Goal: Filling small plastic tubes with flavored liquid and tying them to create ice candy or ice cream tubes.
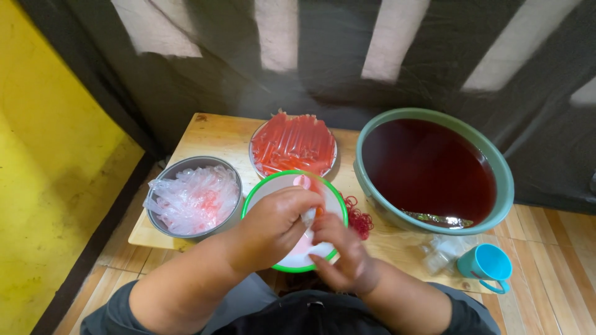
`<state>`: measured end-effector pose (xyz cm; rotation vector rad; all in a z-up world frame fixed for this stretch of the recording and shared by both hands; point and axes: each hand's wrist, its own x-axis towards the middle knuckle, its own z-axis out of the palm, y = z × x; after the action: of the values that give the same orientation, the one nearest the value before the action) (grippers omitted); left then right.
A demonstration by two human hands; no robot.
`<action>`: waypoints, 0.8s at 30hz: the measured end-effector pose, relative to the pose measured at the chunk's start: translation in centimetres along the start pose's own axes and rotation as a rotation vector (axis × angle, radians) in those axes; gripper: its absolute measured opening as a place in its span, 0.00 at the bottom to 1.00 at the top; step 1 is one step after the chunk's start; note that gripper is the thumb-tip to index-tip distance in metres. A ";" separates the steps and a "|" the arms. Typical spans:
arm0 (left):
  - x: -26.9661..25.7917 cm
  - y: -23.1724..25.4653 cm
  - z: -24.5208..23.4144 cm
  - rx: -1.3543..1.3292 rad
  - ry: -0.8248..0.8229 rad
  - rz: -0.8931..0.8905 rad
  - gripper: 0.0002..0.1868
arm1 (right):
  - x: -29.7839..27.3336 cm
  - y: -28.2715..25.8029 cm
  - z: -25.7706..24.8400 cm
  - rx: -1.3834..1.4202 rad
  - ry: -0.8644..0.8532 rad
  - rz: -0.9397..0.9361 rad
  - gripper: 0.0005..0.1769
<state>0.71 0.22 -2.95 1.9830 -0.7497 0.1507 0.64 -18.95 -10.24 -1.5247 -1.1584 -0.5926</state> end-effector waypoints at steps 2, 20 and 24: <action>-0.6 1.3 -0.3 -0.151 -0.001 -0.033 0.18 | -2.6 1.7 1.0 -0.114 -0.009 0.028 0.14; -1.2 -0.1 0.3 -0.192 -0.033 0.186 0.15 | 0.0 3.8 -1.9 -0.086 0.022 0.035 0.05; -1.1 0.5 1.1 0.136 0.082 0.331 0.08 | 1.2 2.9 -2.0 0.012 -0.022 0.135 0.21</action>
<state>-0.72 -0.39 -3.59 1.9525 -1.0329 0.4879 4.14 -20.25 -10.00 -1.5885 -1.0642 -0.4784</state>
